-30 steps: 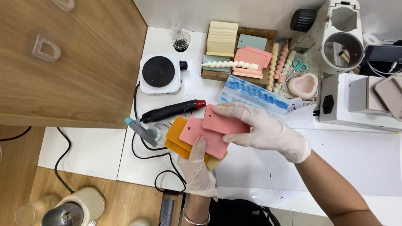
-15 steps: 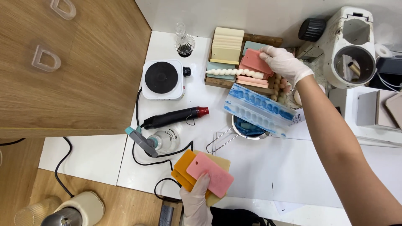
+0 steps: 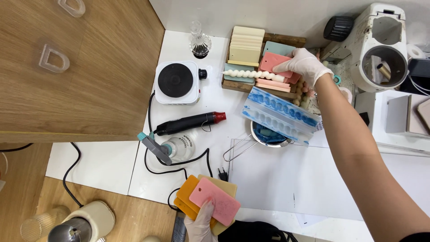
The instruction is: Putting on gloves and inspecting various colored rectangular wax samples at a workbench.
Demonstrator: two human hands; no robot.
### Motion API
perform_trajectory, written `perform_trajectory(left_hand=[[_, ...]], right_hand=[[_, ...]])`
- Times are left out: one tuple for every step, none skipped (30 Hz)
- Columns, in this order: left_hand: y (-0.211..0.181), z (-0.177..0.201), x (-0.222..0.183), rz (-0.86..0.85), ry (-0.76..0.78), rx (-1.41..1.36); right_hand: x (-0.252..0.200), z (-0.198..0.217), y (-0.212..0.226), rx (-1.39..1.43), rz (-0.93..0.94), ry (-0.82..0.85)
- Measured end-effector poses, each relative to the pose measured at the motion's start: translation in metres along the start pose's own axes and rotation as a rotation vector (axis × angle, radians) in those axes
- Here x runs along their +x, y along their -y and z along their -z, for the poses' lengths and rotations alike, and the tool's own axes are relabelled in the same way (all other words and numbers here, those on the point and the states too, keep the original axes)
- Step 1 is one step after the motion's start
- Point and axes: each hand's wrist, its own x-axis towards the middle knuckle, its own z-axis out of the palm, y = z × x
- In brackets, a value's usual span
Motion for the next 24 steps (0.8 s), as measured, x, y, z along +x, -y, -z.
perform_trajectory(left_hand=[[0.0,0.0,0.001,-0.003,0.0,-0.002],[-0.001,0.001,0.002,-0.005,0.003,0.019],[0.0,0.002,0.001,-0.003,0.002,0.043],[-0.006,-0.005,-0.005,-0.003,0.0,0.044],[-0.012,-0.012,-0.012,0.029,-0.011,0.032],[-0.017,-0.02,-0.019,0.062,-0.023,0.019],[-0.019,-0.023,-0.022,0.064,-0.023,0.022],[-0.021,-0.026,-0.026,0.084,-0.036,0.008],[-0.024,-0.029,-0.029,0.102,-0.049,-0.007],[-0.022,-0.027,-0.027,0.101,-0.047,-0.006],[-0.021,-0.024,-0.025,0.101,-0.049,0.006],[-0.019,-0.022,-0.024,0.101,-0.05,0.018],[-0.021,-0.023,-0.024,0.102,-0.049,0.018],[-0.022,-0.025,-0.025,0.103,-0.052,0.027],[-0.023,-0.026,-0.025,0.104,-0.054,0.035],[-0.023,-0.027,-0.025,0.106,-0.053,0.035],[-0.023,-0.027,-0.025,0.108,-0.048,0.038],[-0.023,-0.027,-0.026,0.111,-0.044,0.042],[-0.02,-0.026,-0.024,0.113,-0.039,0.046],[-0.018,-0.025,-0.022,0.106,-0.027,0.058],[-0.015,-0.024,-0.02,0.095,-0.019,0.066],[-0.014,-0.026,-0.02,0.095,-0.017,0.067],[-0.013,-0.027,-0.02,0.099,-0.016,0.068],[-0.012,-0.027,-0.021,0.103,-0.015,0.069]], right_hand=[[-0.004,-0.001,0.002,0.0,0.004,0.0],[-0.008,-0.002,0.004,-0.07,0.01,-0.022],[-0.013,-0.004,0.003,-0.141,0.012,-0.043],[0.001,-0.011,-0.014,-0.141,0.011,-0.041],[0.014,-0.017,-0.032,-0.312,0.26,-0.181],[0.026,-0.024,-0.05,-0.481,0.511,-0.317],[0.023,-0.028,-0.056,-0.481,0.508,-0.318],[0.019,-0.031,-0.061,-0.508,0.547,-0.371],[0.016,-0.034,-0.064,-0.535,0.589,-0.425],[0.005,-0.034,-0.062,-0.534,0.588,-0.426],[-0.006,-0.033,-0.059,-0.263,0.564,-0.358],[-0.017,-0.033,-0.056,0.007,0.533,-0.286],[-0.017,-0.029,-0.063,0.007,0.532,-0.287],[-0.017,-0.024,-0.069,0.207,0.572,-0.237],[-0.017,-0.019,-0.076,0.406,0.607,-0.185],[-0.011,-0.018,-0.08,0.405,0.607,-0.187],[-0.007,-0.016,-0.086,0.445,0.575,-0.237],[-0.002,-0.013,-0.093,0.484,0.543,-0.288],[-0.002,-0.013,-0.093,0.485,0.541,-0.295],[-0.002,-0.012,-0.093,0.374,0.483,-0.257],[0.0,-0.012,-0.091,0.263,0.429,-0.213],[0.003,-0.014,-0.094,0.263,0.429,-0.215],[0.007,-0.017,-0.097,0.118,0.515,-0.25],[0.011,-0.02,-0.099,-0.029,0.598,-0.285]])
